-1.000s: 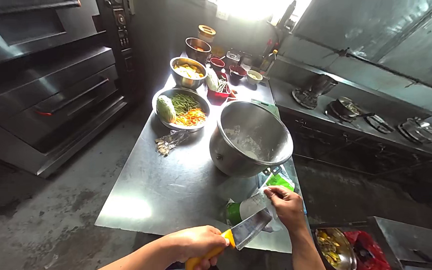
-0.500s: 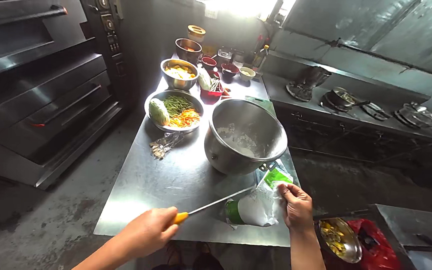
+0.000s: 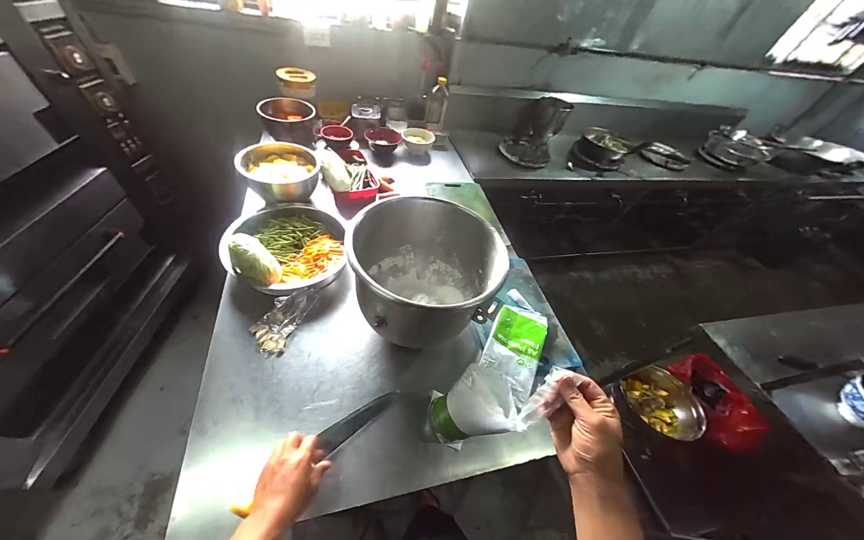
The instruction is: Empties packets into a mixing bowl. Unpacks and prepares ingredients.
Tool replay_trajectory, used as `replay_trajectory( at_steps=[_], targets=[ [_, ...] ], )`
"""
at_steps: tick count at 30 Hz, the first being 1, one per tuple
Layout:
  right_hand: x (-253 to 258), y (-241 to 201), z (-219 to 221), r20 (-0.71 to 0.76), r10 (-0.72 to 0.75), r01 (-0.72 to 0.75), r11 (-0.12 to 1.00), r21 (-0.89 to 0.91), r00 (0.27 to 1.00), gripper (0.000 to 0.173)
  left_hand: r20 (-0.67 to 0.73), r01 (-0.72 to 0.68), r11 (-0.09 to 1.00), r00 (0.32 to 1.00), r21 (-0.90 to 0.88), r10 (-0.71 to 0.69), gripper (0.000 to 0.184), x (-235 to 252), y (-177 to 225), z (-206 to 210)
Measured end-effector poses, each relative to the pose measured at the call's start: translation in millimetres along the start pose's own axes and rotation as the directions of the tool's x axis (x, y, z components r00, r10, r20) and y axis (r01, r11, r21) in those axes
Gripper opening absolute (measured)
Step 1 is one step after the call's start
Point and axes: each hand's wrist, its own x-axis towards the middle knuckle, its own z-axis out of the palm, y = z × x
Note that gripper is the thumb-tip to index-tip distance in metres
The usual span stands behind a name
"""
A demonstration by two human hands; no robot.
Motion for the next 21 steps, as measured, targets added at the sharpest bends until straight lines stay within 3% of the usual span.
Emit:
replay_trajectory(
  at_steps=[2,5,7,9,11,15,16,18,20,21],
  targets=[
    [-4,-1,-1,-0.015,-0.007,0.008,1.000,0.014,1.000,0.016,-0.082,-0.232,0.965,0.971,-0.125,0.223,0.041,4,72,-30],
    [-9,-2,-1,-0.048,-0.021,0.022,0.999,0.028,0.999,0.015,-0.167,-0.551,0.815,0.834,-0.182,0.526,0.040,6,193,-51],
    [-12,-4,1,-0.077,-0.029,0.031,0.999,0.025,0.997,0.015,-0.085,-0.599,0.782,0.800,-0.172,0.594,0.044,11,255,-49],
    [-15,-7,3,-0.088,-0.050,0.051,0.999,0.014,0.995,0.014,0.085,-0.561,0.818,0.815,-0.128,0.573,0.049,20,294,-48],
    [-17,-9,4,-0.083,-0.064,0.064,0.998,-0.006,0.995,0.013,0.186,-0.507,0.860,0.841,-0.055,0.507,0.046,28,313,-50],
    [-19,-3,-15,-0.018,-0.106,0.107,0.992,0.060,0.994,0.013,0.262,-0.469,0.881,0.860,0.068,0.438,0.024,39,322,-60],
    [-19,4,-28,0.019,-0.106,0.104,0.990,0.091,0.994,0.019,0.280,-0.465,0.883,0.858,0.066,0.431,0.022,43,323,-64],
    [-19,30,-59,0.087,-0.044,0.040,0.998,0.048,0.995,0.050,0.282,-0.457,0.889,0.859,0.043,0.428,0.020,56,320,-69],
    [-21,72,-89,0.109,0.137,-0.114,0.974,-0.195,0.985,0.076,0.244,-0.438,0.898,0.875,0.032,0.418,0.019,67,319,-74],
    [-23,96,-100,0.119,0.252,-0.192,0.908,-0.373,0.960,0.086,0.212,-0.437,0.899,0.882,0.033,0.421,0.018,73,318,-77]
  ],
)
